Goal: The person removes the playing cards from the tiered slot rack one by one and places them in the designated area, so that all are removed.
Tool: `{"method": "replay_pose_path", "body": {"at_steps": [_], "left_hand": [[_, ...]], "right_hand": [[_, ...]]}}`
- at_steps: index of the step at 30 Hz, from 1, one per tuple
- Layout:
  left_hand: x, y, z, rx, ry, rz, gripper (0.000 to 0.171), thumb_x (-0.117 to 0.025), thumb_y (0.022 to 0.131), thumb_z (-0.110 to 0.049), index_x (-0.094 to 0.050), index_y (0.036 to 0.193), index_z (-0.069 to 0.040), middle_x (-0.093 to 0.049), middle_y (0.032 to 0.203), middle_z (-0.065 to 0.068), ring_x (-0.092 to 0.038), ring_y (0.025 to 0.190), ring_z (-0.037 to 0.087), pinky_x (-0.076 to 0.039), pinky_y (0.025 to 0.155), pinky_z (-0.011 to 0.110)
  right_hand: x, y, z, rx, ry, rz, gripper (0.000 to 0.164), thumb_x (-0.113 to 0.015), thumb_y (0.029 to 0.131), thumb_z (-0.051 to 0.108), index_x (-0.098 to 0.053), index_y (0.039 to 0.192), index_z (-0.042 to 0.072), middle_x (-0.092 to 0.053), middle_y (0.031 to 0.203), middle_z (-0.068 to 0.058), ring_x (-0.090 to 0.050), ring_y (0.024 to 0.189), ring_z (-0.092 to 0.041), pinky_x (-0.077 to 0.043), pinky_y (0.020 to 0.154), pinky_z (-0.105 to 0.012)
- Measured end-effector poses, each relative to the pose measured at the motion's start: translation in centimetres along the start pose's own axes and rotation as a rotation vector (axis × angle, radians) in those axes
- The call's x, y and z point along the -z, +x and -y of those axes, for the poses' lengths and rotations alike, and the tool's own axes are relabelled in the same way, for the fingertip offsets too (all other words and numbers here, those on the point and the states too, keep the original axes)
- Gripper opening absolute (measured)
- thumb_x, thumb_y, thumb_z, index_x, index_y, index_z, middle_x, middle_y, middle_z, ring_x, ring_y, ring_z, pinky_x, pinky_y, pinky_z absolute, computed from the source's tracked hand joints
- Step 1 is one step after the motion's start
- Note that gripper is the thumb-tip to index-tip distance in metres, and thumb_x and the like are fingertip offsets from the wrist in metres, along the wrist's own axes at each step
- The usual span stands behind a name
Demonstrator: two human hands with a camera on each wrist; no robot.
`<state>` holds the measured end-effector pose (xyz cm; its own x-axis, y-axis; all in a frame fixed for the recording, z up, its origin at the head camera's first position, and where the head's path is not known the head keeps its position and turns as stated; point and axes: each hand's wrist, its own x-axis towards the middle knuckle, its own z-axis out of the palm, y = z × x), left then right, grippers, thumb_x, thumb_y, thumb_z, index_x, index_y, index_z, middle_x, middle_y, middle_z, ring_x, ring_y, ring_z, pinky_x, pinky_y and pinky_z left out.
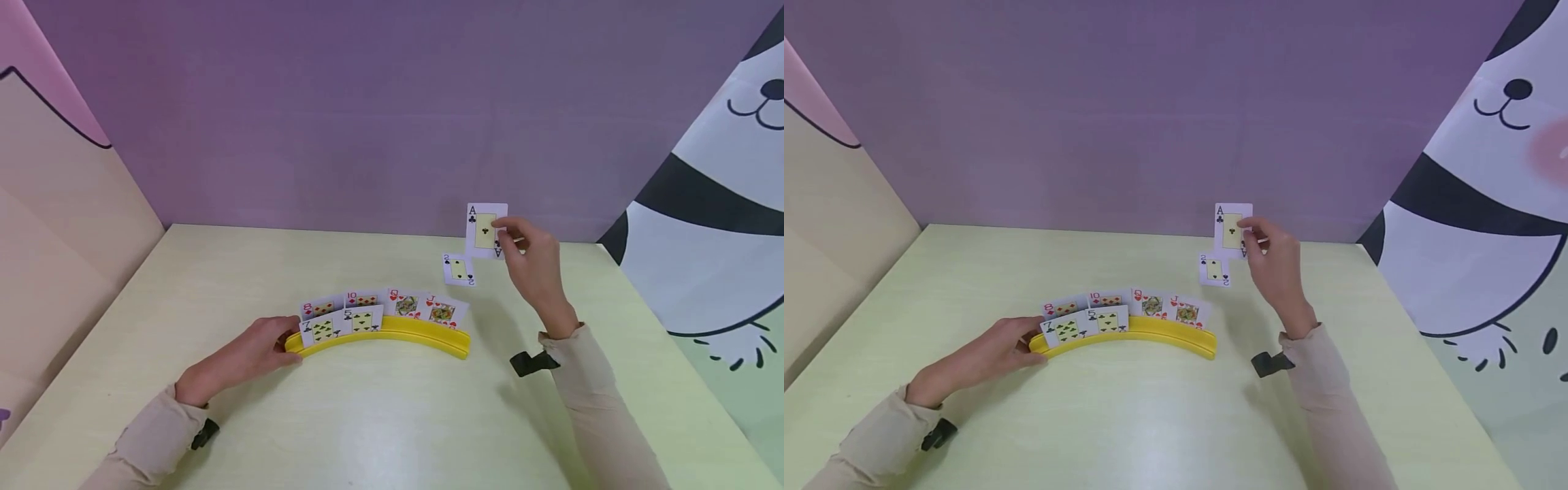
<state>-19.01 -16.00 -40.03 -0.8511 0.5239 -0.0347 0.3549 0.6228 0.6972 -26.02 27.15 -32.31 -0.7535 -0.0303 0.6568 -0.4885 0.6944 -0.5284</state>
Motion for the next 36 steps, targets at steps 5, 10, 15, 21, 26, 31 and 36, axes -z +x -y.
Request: {"method": "replay_pose_path", "body": {"at_steps": [5, 10, 15, 21, 26, 31, 36], "left_hand": [[-0.1, 0.1, 0.0, -0.006, 0.006, 0.002, 0.036, -0.078, 0.085, -0.006, -0.059, 0.115, 0.001, -0.064, 0.11, 0.009, -0.058, 0.088, 0.018, -0.051, 0.069, 0.025], [-0.2, 0.2, 0.0, -0.002, 0.003, 0.005, 0.038, -0.078, 0.085, -0.006, -0.059, 0.117, 0.001, -0.064, 0.112, 0.01, -0.058, 0.089, 0.019, -0.051, 0.069, 0.024], [-0.2, 0.1, 0.0, 0.014, 0.008, -0.003, 0.036, -0.077, 0.086, -0.005, -0.059, 0.116, 0.0, -0.064, 0.111, 0.01, -0.059, 0.088, 0.018, -0.051, 0.069, 0.024], [-0.1, 0.2, 0.2, -0.009, 0.027, -0.007, 0.033, -0.078, 0.085, -0.004, -0.06, 0.112, 0.001, -0.065, 0.108, 0.01, -0.057, 0.085, 0.018, -0.049, 0.065, 0.024], [-0.2, 0.3, 0.4, -0.032, 0.034, -0.01, 0.029, -0.077, 0.085, -0.003, -0.06, 0.107, 0.0, -0.065, 0.106, 0.01, -0.056, 0.082, 0.017, -0.048, 0.063, 0.024], [-0.3, 0.3, 0.4, -0.026, 0.026, -0.006, 0.029, -0.077, 0.085, -0.003, -0.06, 0.108, -0.001, -0.065, 0.106, 0.009, -0.057, 0.083, 0.018, -0.049, 0.064, 0.024], [-0.3, 0.3, 0.3, -0.025, 0.018, -0.005, 0.03, -0.077, 0.085, -0.004, -0.06, 0.11, -0.001, -0.065, 0.108, 0.009, -0.057, 0.085, 0.018, -0.049, 0.066, 0.025]], "right_hand": [[-0.3, 0.0, -2.3, -0.145, -0.002, 0.071, 0.024, -0.054, 0.098, 0.004, -0.065, 0.118, -0.001, -0.066, 0.11, -0.019, -0.062, 0.089, -0.028, -0.043, 0.069, -0.014], [-0.8, -0.6, -4.6, -0.222, -0.05, 0.133, 0.026, -0.056, 0.096, 0.0, -0.064, 0.121, 0.0, -0.064, 0.117, -0.021, -0.064, 0.093, -0.033, -0.043, 0.069, -0.016], [-1.3, -0.9, -6.8, -0.242, -0.083, 0.129, 0.022, -0.062, 0.093, -0.002, -0.067, 0.115, -0.002, -0.067, 0.111, -0.024, -0.067, 0.094, -0.037, -0.042, 0.067, -0.013], [-1.4, -1.4, -8.9, -0.346, -0.11, 0.223, 0.025, -0.062, 0.094, 0.002, -0.067, 0.117, -0.004, -0.067, 0.111, -0.025, -0.065, 0.097, -0.036, -0.042, 0.066, -0.015], [-1.5, -1.7, -10.1, -0.453, -0.075, 0.379, 0.034, -0.06, 0.095, 0.004, -0.06, 0.128, -0.005, -0.06, 0.124, -0.028, -0.062, 0.105, -0.038, -0.046, 0.068, -0.02], [-1.8, -1.9, -11.2, -0.463, -0.099, 0.495, 0.041, -0.059, 0.095, 0.004, -0.055, 0.134, -0.006, -0.053, 0.135, -0.03, -0.061, 0.102, -0.036, -0.047, 0.067, -0.025], [-2.2, -1.9, -11.2, -0.411, -0.175, 0.55, 0.042, -0.057, 0.093, 0.004, -0.055, 0.135, -0.006, -0.052, 0.135, -0.032, -0.056, 0.097, -0.034, -0.044, 0.07, -0.033]]}}
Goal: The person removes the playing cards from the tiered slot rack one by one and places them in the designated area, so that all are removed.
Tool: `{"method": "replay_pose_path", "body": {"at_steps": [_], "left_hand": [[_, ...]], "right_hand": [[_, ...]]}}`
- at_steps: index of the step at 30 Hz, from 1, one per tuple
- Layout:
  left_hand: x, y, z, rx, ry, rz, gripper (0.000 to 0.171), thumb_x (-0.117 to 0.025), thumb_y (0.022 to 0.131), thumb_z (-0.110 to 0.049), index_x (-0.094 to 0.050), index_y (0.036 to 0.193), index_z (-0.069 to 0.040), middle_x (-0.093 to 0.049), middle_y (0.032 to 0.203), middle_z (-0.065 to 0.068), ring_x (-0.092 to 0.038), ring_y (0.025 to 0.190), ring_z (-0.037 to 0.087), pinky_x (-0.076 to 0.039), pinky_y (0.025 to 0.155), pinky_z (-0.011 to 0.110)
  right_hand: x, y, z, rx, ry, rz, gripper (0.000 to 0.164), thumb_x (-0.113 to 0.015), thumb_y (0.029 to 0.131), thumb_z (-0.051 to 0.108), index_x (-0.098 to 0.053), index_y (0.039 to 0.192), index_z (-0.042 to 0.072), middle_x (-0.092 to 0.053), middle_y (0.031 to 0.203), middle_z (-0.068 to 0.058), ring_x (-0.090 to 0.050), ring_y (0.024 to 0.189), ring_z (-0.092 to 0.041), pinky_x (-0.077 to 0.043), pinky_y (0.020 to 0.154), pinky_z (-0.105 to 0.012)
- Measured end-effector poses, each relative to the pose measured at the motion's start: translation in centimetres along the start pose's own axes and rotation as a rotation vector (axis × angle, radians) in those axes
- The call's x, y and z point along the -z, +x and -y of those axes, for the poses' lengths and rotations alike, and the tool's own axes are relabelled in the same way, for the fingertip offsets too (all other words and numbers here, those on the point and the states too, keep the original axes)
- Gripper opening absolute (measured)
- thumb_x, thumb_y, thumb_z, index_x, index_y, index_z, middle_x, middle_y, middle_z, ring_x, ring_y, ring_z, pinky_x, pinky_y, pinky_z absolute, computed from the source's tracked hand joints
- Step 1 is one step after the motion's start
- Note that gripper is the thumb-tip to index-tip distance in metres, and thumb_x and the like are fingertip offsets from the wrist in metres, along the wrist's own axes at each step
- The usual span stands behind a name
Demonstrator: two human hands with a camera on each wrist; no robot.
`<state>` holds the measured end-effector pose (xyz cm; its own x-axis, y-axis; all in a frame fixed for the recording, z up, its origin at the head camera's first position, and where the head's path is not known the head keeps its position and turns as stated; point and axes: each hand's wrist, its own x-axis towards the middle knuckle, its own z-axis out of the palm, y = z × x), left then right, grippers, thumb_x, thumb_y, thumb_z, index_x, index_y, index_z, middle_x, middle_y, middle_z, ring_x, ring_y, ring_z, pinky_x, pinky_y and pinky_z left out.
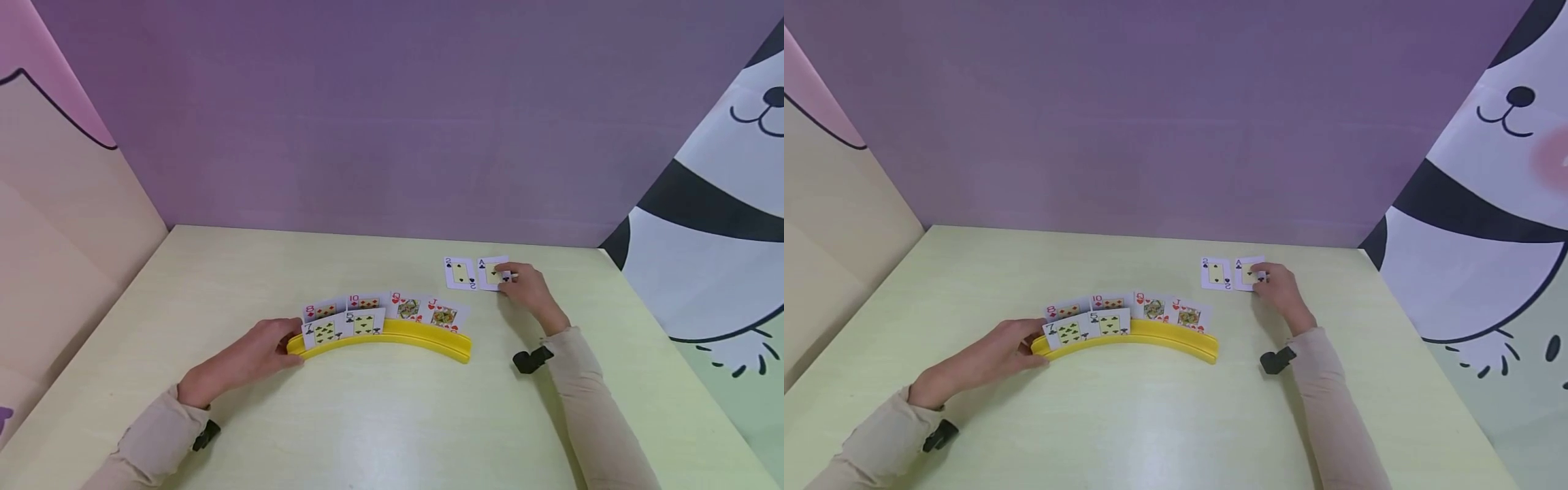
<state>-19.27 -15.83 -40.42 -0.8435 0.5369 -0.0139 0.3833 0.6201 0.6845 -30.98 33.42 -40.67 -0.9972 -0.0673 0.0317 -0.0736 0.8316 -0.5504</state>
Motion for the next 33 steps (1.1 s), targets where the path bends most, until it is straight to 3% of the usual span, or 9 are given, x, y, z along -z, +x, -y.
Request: {"method": "replay_pose_path", "body": {"at_steps": [5, 14, 17, 23, 33], "left_hand": [[0.02, -0.04, 0.01, -0.005, -0.011, 0.003, 0.029, -0.077, 0.086, -0.004, -0.06, 0.109, -0.001, -0.065, 0.108, 0.009, -0.057, 0.085, 0.018, -0.05, 0.066, 0.025], [0.03, -0.11, 0.0, -0.002, -0.012, 0.003, 0.031, -0.077, 0.086, -0.005, -0.06, 0.112, -0.001, -0.065, 0.109, 0.009, -0.059, 0.085, 0.017, -0.05, 0.067, 0.024], [0.01, -0.14, 0.0, -0.003, -0.011, 0.003, 0.032, -0.078, 0.085, -0.005, -0.06, 0.112, 0.0, -0.065, 0.109, 0.009, -0.058, 0.086, 0.017, -0.05, 0.067, 0.024], [0.03, -0.1, -0.07, 0.001, 0.004, -0.001, 0.032, -0.078, 0.085, -0.005, -0.06, 0.111, 0.0, -0.065, 0.108, 0.008, -0.058, 0.086, 0.018, -0.05, 0.067, 0.024], [-0.02, -0.1, -0.06, 0.002, 0.005, 0.002, 0.033, -0.078, 0.085, -0.006, -0.06, 0.112, 0.0, -0.065, 0.108, 0.008, -0.058, 0.086, 0.017, -0.05, 0.067, 0.024]], "right_hand": [[-0.19, -0.03, 0.37, 0.052, -0.063, -0.002, 0.041, -0.058, 0.091, 0.001, -0.058, 0.131, -0.008, -0.052, 0.134, -0.033, -0.051, 0.097, -0.036, -0.042, 0.077, -0.04], [-0.49, 0.23, 0.37, 0.171, -0.115, -0.043, 0.037, -0.057, 0.086, -0.008, -0.063, 0.121, -0.012, -0.058, 0.126, -0.035, -0.047, 0.09, -0.036, -0.039, 0.078, -0.046], [-0.66, 0.19, 0.41, 0.177, -0.124, -0.047, 0.037, -0.056, 0.085, -0.009, -0.062, 0.121, -0.013, -0.057, 0.127, -0.035, -0.048, 0.095, -0.039, -0.04, 0.085, -0.052], [-0.74, 0.18, 0.61, 0.155, -0.142, -0.027, 0.037, -0.055, 0.088, -0.008, -0.061, 0.124, -0.013, -0.055, 0.13, -0.035, -0.048, 0.12, -0.047, -0.034, 0.104, -0.062], [-0.87, 0.21, 0.72, 0.148, -0.143, -0.014, 0.037, -0.058, 0.088, -0.006, -0.061, 0.124, -0.013, -0.055, 0.13, -0.035, -0.047, 0.125, -0.049, -0.034, 0.105, -0.062]]}}
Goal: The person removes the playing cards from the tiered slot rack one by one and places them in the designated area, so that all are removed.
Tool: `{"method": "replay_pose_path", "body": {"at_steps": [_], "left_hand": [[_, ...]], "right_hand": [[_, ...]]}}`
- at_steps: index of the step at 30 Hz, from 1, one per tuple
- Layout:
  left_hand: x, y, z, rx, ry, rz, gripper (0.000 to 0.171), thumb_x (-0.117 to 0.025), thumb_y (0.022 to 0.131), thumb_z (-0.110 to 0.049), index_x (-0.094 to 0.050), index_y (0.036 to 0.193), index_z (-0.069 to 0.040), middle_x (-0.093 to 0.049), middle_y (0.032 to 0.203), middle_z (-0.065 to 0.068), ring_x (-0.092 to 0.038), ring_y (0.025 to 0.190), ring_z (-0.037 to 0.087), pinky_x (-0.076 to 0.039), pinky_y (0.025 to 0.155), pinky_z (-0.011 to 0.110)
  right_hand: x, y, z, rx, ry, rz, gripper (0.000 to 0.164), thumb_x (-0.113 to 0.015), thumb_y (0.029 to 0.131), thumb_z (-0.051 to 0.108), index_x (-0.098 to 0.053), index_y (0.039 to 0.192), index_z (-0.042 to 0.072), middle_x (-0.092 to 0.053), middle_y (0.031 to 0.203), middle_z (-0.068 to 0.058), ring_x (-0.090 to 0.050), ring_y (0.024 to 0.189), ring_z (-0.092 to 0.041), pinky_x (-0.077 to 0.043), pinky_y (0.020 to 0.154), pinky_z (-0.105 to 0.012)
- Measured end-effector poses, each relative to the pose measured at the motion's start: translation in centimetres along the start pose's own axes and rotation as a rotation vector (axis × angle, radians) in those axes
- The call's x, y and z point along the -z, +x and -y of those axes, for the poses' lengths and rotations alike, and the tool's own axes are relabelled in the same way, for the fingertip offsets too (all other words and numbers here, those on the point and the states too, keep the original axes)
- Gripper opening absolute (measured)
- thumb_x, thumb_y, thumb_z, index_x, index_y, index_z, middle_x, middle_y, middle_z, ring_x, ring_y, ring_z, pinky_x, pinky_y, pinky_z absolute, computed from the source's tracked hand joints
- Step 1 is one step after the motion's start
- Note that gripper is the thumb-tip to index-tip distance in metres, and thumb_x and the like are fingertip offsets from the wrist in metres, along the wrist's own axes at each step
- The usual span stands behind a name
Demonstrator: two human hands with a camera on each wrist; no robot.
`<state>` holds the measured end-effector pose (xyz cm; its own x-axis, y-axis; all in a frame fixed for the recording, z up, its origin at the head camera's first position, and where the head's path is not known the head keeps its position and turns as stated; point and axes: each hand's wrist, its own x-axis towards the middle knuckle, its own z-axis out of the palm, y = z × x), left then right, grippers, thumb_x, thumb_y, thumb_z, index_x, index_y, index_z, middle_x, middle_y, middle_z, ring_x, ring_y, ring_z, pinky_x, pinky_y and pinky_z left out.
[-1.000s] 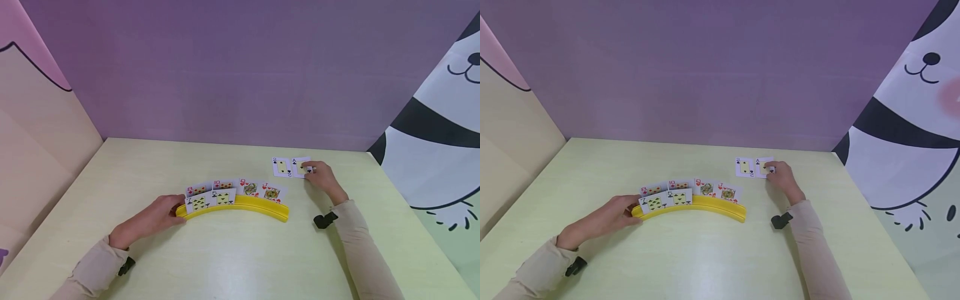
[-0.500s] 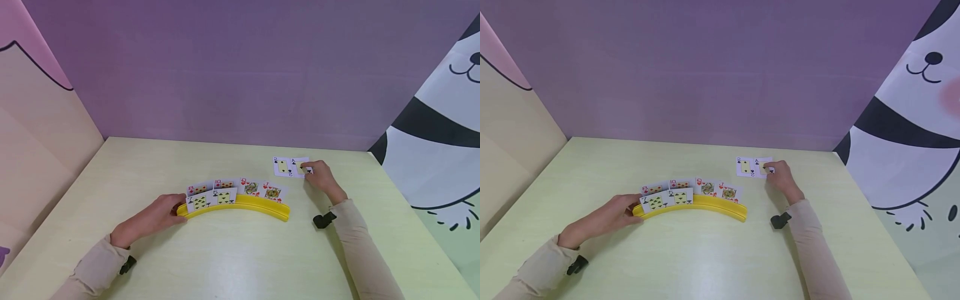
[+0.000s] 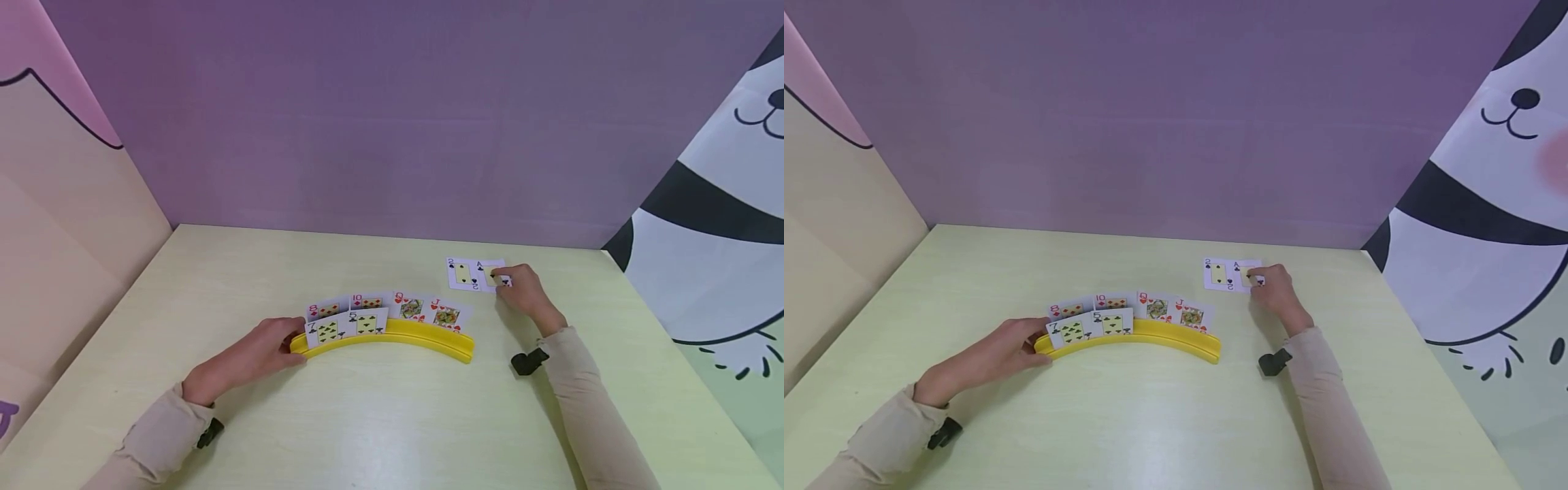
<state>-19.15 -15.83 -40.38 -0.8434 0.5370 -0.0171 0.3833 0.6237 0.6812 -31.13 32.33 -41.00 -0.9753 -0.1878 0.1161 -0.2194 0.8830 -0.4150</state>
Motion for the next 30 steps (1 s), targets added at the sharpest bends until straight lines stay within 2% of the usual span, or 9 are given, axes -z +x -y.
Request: {"method": "replay_pose_path", "body": {"at_steps": [3, 7, 10, 15, 22, 30], "left_hand": [[-0.04, -0.01, -0.04, -0.006, -0.002, 0.003, 0.034, -0.079, 0.085, -0.007, -0.06, 0.112, 0.0, -0.065, 0.108, 0.009, -0.058, 0.086, 0.016, -0.05, 0.067, 0.024], [-0.08, 0.08, -0.06, -0.004, -0.002, 0.001, 0.032, -0.078, 0.086, -0.006, -0.06, 0.112, -0.001, -0.065, 0.107, 0.008, -0.058, 0.085, 0.017, -0.05, 0.067, 0.024], [-0.09, 0.14, -0.1, -0.004, 0.004, -0.001, 0.031, -0.077, 0.086, -0.005, -0.06, 0.111, -0.001, -0.065, 0.106, 0.007, -0.057, 0.084, 0.016, -0.049, 0.067, 0.024], [-0.05, 0.12, -0.17, -0.003, 0.005, 0.001, 0.031, -0.077, 0.086, -0.006, -0.06, 0.111, -0.001, -0.065, 0.106, 0.007, -0.057, 0.083, 0.017, -0.049, 0.066, 0.024], [-0.03, 0.06, -0.11, 0.002, 0.003, 0.003, 0.031, -0.077, 0.086, -0.005, -0.06, 0.111, -0.001, -0.065, 0.107, 0.008, -0.057, 0.084, 0.017, -0.049, 0.066, 0.024], [0.03, 0.08, -0.03, -0.003, 0.005, -0.001, 0.031, -0.077, 0.086, -0.005, -0.06, 0.112, -0.001, -0.065, 0.105, 0.007, -0.056, 0.083, 0.017, -0.048, 0.065, 0.024]], "right_hand": [[0.07, -0.13, 0.06, 0.005, 0.002, -0.005, 0.036, -0.059, 0.088, -0.005, -0.061, 0.123, -0.013, -0.056, 0.129, -0.035, -0.049, 0.123, -0.049, -0.036, 0.103, -0.062], [0.34, -0.29, 0.16, 0.021, -0.003, -0.014, 0.035, -0.06, 0.089, -0.003, -0.062, 0.122, -0.013, -0.057, 0.127, -0.036, -0.054, 0.106, -0.046, -0.043, 0.092, -0.058], [0.51, -0.41, 0.18, 0.022, -0.008, -0.014, 0.034, -0.06, 0.09, -0.002, -0.062, 0.122, -0.013, -0.057, 0.126, -0.036, -0.052, 0.099, -0.043, -0.044, 0.087, -0.056], [0.51, -0.48, 0.13, 0.007, -0.005, -0.004, 0.035, -0.06, 0.091, -0.001, -0.061, 0.124, -0.012, -0.058, 0.126, -0.035, -0.05, 0.104, -0.044, -0.041, 0.091, -0.057], [0.34, -0.44, 0.32, 0.028, -0.013, -0.012, 0.033, -0.062, 0.091, -0.001, -0.063, 0.122, -0.012, -0.059, 0.123, -0.035, -0.053, 0.097, -0.042, -0.043, 0.086, -0.055], [0.57, -0.58, 0.53, 0.033, -0.002, -0.008, 0.033, -0.061, 0.092, 0.0, -0.062, 0.124, -0.011, -0.059, 0.124, -0.034, -0.054, 0.097, -0.042, -0.044, 0.086, -0.056]]}}
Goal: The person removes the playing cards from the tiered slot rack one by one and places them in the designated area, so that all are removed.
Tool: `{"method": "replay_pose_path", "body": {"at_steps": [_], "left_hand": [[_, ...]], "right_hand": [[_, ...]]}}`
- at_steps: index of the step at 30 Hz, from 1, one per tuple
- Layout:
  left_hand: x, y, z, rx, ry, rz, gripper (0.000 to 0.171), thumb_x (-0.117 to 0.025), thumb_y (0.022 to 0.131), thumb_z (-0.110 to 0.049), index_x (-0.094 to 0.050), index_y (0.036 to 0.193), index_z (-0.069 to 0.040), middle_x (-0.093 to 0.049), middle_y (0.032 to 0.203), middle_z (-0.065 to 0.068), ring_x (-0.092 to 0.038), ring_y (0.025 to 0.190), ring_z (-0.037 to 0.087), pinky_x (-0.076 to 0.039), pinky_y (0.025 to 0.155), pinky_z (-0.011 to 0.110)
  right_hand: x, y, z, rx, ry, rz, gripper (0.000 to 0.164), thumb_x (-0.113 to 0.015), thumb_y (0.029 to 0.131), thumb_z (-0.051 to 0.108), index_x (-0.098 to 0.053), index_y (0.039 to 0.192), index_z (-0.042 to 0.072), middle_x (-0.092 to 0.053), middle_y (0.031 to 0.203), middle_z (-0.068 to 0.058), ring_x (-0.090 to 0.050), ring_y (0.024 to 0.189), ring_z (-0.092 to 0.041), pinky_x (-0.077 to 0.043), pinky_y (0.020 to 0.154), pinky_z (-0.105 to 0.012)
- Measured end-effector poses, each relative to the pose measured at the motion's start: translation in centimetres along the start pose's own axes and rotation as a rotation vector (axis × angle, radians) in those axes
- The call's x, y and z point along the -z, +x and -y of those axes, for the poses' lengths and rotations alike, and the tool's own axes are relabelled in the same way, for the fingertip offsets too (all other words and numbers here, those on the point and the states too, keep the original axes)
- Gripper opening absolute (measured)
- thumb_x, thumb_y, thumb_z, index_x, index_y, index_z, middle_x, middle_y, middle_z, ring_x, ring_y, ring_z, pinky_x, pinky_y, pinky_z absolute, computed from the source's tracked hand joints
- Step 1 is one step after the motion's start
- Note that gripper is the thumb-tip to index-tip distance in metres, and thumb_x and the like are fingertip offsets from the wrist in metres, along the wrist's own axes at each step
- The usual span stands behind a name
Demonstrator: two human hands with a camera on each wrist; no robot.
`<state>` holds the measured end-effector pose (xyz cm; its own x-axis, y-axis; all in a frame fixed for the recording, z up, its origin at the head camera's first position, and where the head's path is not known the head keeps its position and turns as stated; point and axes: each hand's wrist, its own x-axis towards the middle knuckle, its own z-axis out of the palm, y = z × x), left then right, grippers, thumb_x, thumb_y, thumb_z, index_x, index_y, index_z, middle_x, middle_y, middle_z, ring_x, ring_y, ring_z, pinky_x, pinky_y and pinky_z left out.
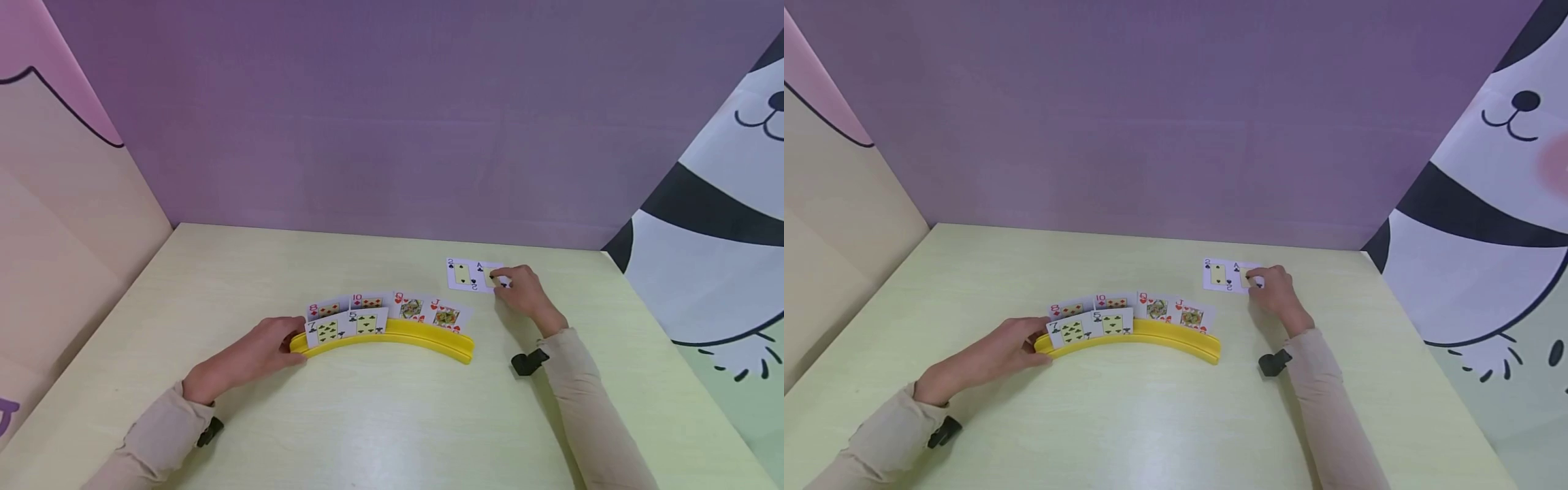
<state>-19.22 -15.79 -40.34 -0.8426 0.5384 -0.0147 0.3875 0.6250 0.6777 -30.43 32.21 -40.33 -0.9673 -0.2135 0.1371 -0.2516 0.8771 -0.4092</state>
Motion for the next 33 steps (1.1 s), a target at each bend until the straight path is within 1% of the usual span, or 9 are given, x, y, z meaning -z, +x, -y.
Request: {"method": "replay_pose_path", "body": {"at_steps": [5, 8, 12, 17, 21, 25, 29, 33], "left_hand": [[0.1, 0.1, 0.0, -0.003, 0.014, -0.006, 0.029, -0.076, 0.087, -0.005, -0.06, 0.111, -0.002, -0.064, 0.103, 0.006, -0.055, 0.082, 0.017, -0.047, 0.064, 0.024], [0.1, 0.2, 0.0, -0.007, 0.014, -0.007, 0.028, -0.076, 0.087, -0.005, -0.06, 0.11, -0.003, -0.064, 0.102, 0.005, -0.054, 0.081, 0.016, -0.046, 0.064, 0.024], [0.1, 0.2, 0.0, -0.009, 0.007, -0.005, 0.028, -0.076, 0.087, -0.005, -0.06, 0.109, -0.003, -0.064, 0.102, 0.005, -0.054, 0.081, 0.017, -0.045, 0.063, 0.024], [0.0, 0.2, 0.0, -0.002, 0.013, -0.002, 0.028, -0.076, 0.087, -0.005, -0.06, 0.11, -0.003, -0.064, 0.104, 0.006, -0.054, 0.083, 0.017, -0.045, 0.064, 0.024], [-0.1, 0.1, 0.1, 0.0, 0.016, -0.003, 0.029, -0.077, 0.086, -0.005, -0.06, 0.11, -0.003, -0.064, 0.105, 0.006, -0.054, 0.083, 0.017, -0.045, 0.064, 0.024], [-0.2, 0.1, 0.1, -0.008, 0.009, -0.003, 0.029, -0.077, 0.086, -0.004, -0.06, 0.11, -0.003, -0.065, 0.105, 0.006, -0.054, 0.081, 0.016, -0.046, 0.064, 0.024], [-0.2, 0.1, 0.2, -0.015, 0.004, -0.002, 0.028, -0.076, 0.086, -0.004, -0.06, 0.109, -0.003, -0.064, 0.103, 0.006, -0.054, 0.081, 0.016, -0.046, 0.064, 0.024], [-0.1, 0.0, 0.2, -0.007, 0.007, -0.003, 0.028, -0.076, 0.086, -0.005, -0.06, 0.109, -0.003, -0.064, 0.104, 0.006, -0.054, 0.082, 0.017, -0.046, 0.064, 0.024]], "right_hand": [[0.7, 0.0, 0.5, -0.042, 0.024, 0.031, 0.037, -0.057, 0.096, 0.003, -0.058, 0.131, -0.008, -0.053, 0.13, -0.035, -0.056, 0.103, -0.046, -0.046, 0.09, -0.057], [1.2, -0.1, 1.0, -0.042, 0.039, 0.018, 0.037, -0.058, 0.097, 0.004, -0.058, 0.132, -0.006, -0.051, 0.132, -0.035, -0.057, 0.104, -0.047, -0.046, 0.09, -0.057], [1.6, -0.3, 1.9, 0.017, 0.037, -0.021, 0.036, -0.06, 0.096, 0.004, -0.059, 0.131, -0.006, -0.053, 0.13, -0.033, -0.06, 0.102, -0.047, -0.047, 0.089, -0.056], [2.1, -0.6, 3.9, 0.083, 0.047, -0.064, 0.035, -0.06, 0.096, 0.003, -0.06, 0.13, -0.003, -0.054, 0.13, -0.03, -0.059, 0.107, -0.046, -0.046, 0.092, -0.057], [2.6, -1.1, 6.0, 0.122, 0.075, -0.098, 0.036, -0.061, 0.095, 0.002, -0.06, 0.131, -0.002, -0.055, 0.131, -0.027, -0.057, 0.108, -0.045, -0.049, 0.09, -0.056], [3.0, -1.7, 8.2, 0.159, 0.09, -0.116, 0.036, -0.062, 0.096, 0.003, -0.06, 0.132, 0.001, -0.054, 0.133, -0.024, -0.055, 0.108, -0.04, -0.051, 0.088, -0.054], [3.7, -2.4, 10.4, 0.216, 0.103, -0.137, 0.037, -0.063, 0.095, 0.002, -0.06, 0.132, 0.003, -0.054, 0.133, -0.021, -0.055, 0.109, -0.036, -0.052, 0.087, -0.052], [4.2, -3.0, 12.6, 0.285, 0.129, -0.166, 0.036, -0.064, 0.094, 0.0, -0.062, 0.129, 0.004, -0.057, 0.129, -0.018, -0.055, 0.108, -0.033, -0.053, 0.085, -0.05]]}}
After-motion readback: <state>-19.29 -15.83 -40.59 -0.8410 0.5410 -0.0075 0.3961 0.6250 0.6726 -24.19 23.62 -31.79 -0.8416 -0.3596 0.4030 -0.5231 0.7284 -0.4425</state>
